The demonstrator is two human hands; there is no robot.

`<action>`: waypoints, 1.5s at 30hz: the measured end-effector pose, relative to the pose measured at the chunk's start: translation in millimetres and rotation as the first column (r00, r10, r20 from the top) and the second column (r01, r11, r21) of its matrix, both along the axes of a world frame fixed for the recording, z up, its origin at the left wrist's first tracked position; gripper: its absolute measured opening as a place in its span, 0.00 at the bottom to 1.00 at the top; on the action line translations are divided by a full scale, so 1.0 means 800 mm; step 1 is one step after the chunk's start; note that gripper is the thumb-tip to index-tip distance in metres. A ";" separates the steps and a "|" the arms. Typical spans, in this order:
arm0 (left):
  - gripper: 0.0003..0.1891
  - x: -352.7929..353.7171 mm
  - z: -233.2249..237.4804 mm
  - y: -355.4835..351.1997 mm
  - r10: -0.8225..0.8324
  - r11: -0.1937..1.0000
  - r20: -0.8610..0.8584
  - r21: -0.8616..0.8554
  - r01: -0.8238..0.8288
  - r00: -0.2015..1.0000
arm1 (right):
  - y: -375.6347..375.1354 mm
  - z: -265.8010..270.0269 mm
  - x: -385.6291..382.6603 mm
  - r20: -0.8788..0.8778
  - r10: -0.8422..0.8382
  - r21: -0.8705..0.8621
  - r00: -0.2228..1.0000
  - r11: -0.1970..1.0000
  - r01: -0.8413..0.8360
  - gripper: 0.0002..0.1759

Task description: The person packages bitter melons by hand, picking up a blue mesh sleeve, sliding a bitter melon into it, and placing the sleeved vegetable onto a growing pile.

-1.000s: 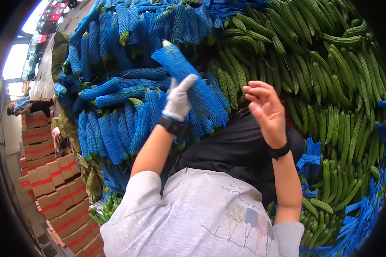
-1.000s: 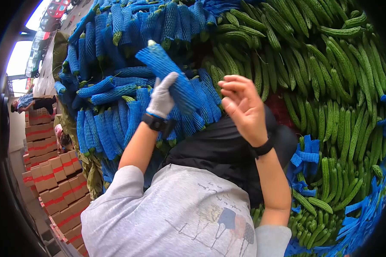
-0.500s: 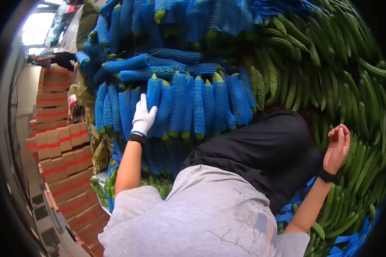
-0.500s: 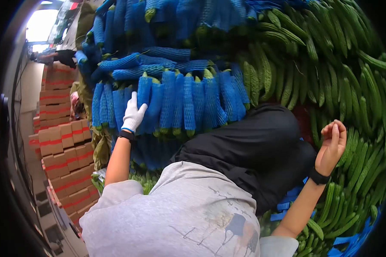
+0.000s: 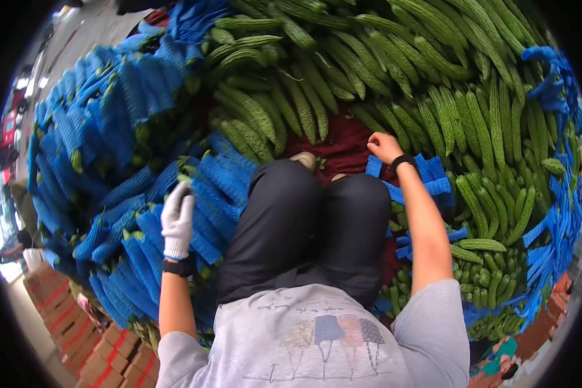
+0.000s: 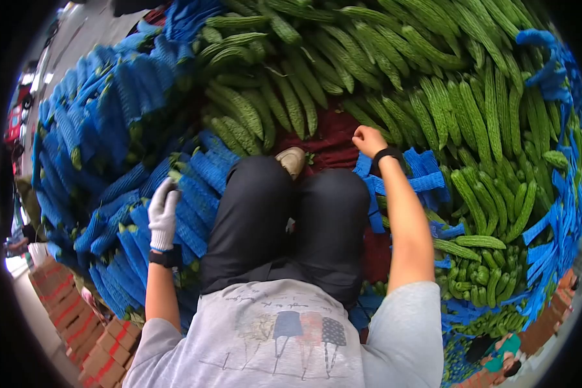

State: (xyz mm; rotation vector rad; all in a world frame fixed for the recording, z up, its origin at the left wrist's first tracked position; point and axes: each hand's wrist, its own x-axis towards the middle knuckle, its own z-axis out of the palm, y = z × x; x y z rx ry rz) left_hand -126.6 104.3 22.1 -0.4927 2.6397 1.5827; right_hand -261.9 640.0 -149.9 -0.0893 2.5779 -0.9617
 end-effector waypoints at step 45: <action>0.21 -0.071 0.181 0.268 -0.377 0.643 -0.256 0.619 0.451 0.890 | -0.182 0.372 0.101 -0.230 -0.149 -0.728 0.962 0.682 -0.069 0.14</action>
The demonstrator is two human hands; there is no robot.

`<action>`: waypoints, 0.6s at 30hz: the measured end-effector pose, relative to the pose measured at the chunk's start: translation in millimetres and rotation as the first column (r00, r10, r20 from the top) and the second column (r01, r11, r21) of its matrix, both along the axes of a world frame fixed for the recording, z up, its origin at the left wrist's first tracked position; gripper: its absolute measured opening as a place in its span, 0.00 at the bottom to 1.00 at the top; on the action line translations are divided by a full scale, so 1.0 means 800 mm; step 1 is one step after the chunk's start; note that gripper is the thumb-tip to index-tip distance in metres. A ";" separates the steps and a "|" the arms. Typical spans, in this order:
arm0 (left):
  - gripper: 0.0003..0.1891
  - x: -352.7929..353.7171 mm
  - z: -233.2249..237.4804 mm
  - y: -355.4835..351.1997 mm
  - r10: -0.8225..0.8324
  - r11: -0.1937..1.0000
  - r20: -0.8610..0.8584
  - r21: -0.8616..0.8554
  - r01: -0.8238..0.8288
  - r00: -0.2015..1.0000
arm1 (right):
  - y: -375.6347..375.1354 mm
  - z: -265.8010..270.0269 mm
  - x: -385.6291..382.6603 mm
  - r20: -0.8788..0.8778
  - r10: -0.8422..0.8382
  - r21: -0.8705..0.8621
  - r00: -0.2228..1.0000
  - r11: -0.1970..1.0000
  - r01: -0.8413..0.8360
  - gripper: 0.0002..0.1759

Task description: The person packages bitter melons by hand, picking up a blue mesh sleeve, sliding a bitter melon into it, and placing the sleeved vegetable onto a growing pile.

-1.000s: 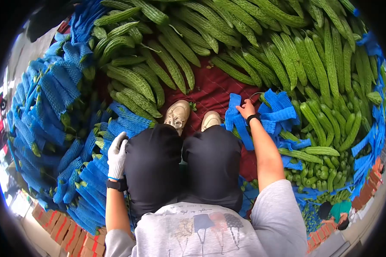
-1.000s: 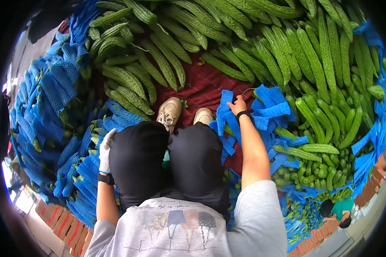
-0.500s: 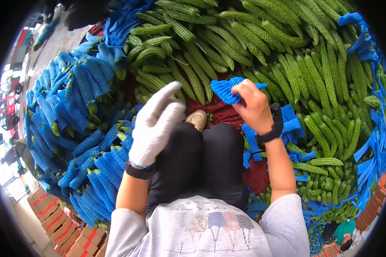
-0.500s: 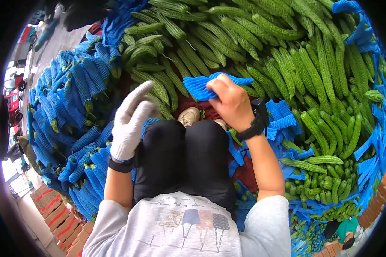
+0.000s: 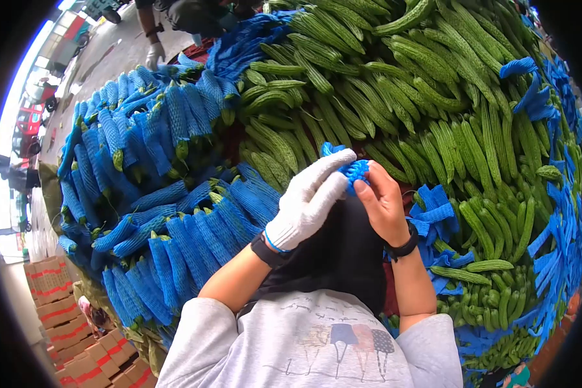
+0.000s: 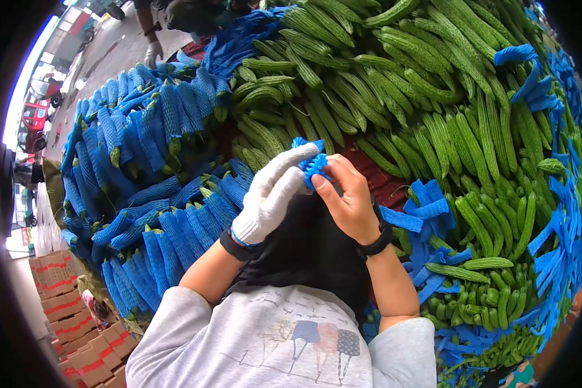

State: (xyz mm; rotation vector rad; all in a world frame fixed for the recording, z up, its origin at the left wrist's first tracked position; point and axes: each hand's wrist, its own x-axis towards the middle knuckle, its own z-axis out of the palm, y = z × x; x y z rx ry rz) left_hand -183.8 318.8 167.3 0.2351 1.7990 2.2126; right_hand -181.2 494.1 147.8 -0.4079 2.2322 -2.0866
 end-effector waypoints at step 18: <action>0.30 0.013 0.002 -0.048 0.120 0.974 0.185 0.169 -0.152 0.975 | -0.026 0.020 -0.014 0.499 -0.021 -0.487 0.866 0.820 0.300 0.06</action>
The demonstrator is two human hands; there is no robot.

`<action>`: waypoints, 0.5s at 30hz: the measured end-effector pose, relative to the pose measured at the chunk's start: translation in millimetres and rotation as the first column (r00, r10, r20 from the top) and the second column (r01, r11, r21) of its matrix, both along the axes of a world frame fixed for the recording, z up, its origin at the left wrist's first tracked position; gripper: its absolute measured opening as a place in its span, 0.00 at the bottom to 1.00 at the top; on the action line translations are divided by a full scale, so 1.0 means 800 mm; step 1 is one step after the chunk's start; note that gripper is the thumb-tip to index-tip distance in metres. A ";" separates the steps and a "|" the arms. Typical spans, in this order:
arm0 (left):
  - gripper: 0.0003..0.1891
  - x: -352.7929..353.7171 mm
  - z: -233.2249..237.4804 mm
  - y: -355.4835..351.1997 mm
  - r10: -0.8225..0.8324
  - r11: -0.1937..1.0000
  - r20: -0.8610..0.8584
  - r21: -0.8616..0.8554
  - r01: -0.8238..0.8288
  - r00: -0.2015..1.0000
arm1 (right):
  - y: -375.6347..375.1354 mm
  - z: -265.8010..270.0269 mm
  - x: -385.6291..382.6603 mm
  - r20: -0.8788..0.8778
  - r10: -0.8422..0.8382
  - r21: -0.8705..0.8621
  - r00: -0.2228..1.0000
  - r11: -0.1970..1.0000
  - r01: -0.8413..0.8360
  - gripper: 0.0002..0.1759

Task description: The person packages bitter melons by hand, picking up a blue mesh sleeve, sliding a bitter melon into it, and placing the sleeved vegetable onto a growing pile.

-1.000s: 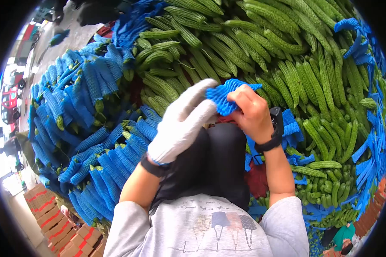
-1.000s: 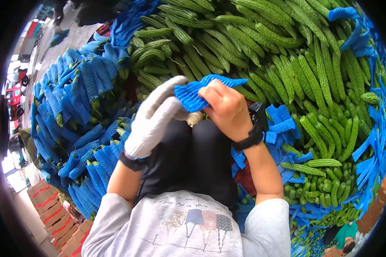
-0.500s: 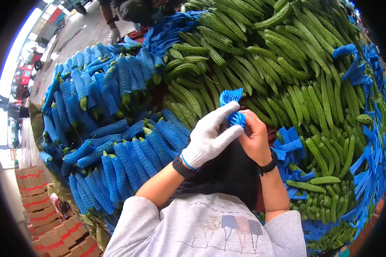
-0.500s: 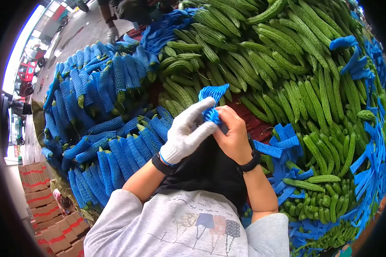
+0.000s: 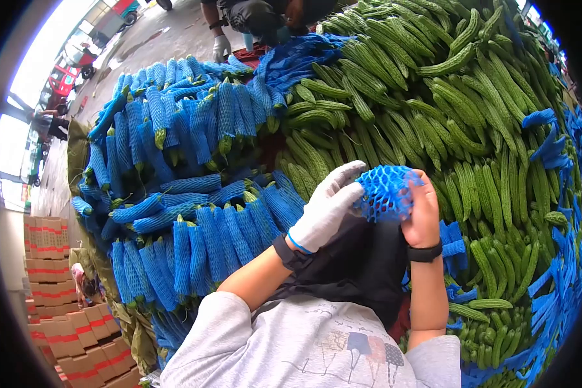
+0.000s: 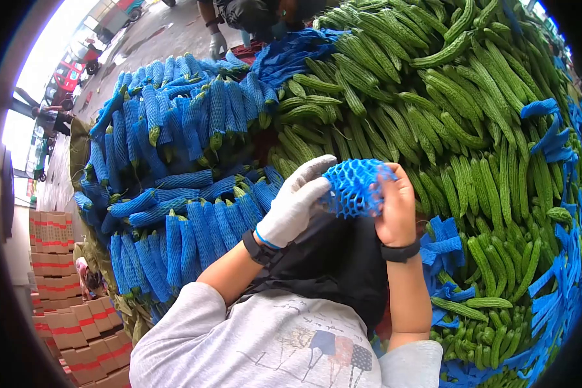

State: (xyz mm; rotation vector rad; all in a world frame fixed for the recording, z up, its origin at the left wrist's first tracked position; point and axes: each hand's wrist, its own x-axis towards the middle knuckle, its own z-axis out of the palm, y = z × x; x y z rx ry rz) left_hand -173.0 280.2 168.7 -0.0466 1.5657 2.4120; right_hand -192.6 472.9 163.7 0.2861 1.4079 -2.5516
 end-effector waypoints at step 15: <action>0.08 -0.020 0.030 -0.033 -0.641 0.569 -0.648 -0.761 -0.312 0.411 | -0.075 0.037 -0.005 -0.532 0.175 0.716 0.829 0.615 0.330 0.06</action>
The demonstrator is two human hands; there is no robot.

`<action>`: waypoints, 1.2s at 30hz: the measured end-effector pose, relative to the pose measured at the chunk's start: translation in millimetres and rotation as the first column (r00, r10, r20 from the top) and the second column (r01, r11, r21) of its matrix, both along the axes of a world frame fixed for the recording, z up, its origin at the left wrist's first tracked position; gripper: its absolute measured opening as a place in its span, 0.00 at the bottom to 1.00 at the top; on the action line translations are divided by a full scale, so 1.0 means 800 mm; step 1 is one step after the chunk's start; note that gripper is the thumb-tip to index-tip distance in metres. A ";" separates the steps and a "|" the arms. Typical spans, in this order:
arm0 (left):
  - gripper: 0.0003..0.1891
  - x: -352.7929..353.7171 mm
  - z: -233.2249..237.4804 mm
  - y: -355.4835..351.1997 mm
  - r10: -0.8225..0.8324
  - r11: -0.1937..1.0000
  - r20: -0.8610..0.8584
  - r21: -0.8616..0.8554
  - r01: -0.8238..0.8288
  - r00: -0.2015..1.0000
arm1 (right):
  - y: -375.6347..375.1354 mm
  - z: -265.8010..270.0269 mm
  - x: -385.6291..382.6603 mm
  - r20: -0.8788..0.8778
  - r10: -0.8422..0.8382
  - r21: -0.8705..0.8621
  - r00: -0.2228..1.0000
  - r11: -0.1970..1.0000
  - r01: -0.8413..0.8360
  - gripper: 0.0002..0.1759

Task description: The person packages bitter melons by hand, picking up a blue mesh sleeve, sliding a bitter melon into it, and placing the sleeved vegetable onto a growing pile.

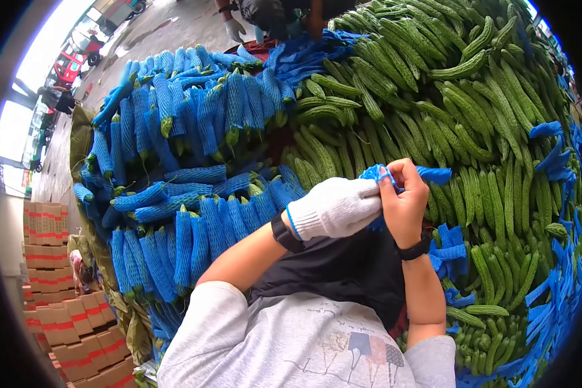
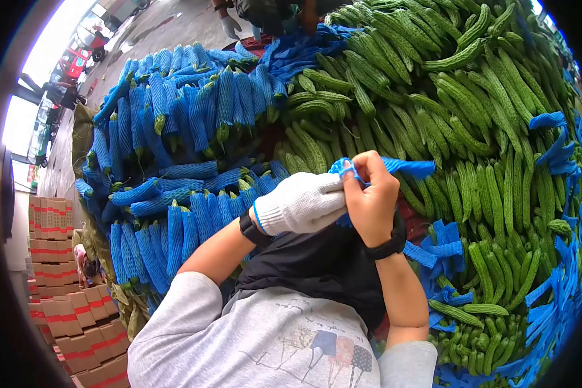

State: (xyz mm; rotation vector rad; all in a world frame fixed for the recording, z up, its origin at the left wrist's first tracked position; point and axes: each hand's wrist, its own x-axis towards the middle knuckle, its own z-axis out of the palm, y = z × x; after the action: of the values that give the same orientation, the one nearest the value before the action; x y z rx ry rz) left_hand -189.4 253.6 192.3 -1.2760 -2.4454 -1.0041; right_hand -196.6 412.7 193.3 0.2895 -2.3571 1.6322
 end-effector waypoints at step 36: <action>0.25 -0.039 -0.270 -0.090 -0.398 0.209 0.913 0.182 -0.961 0.086 | 0.180 -0.433 -0.217 0.823 0.226 0.152 0.521 0.796 -0.586 0.13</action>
State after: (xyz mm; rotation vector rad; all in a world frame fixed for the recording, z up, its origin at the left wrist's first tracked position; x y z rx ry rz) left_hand -220.9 181.5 -23.8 1.0115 -1.3555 -2.9180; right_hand -370.4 556.8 -153.4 0.2854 -3.5881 1.6214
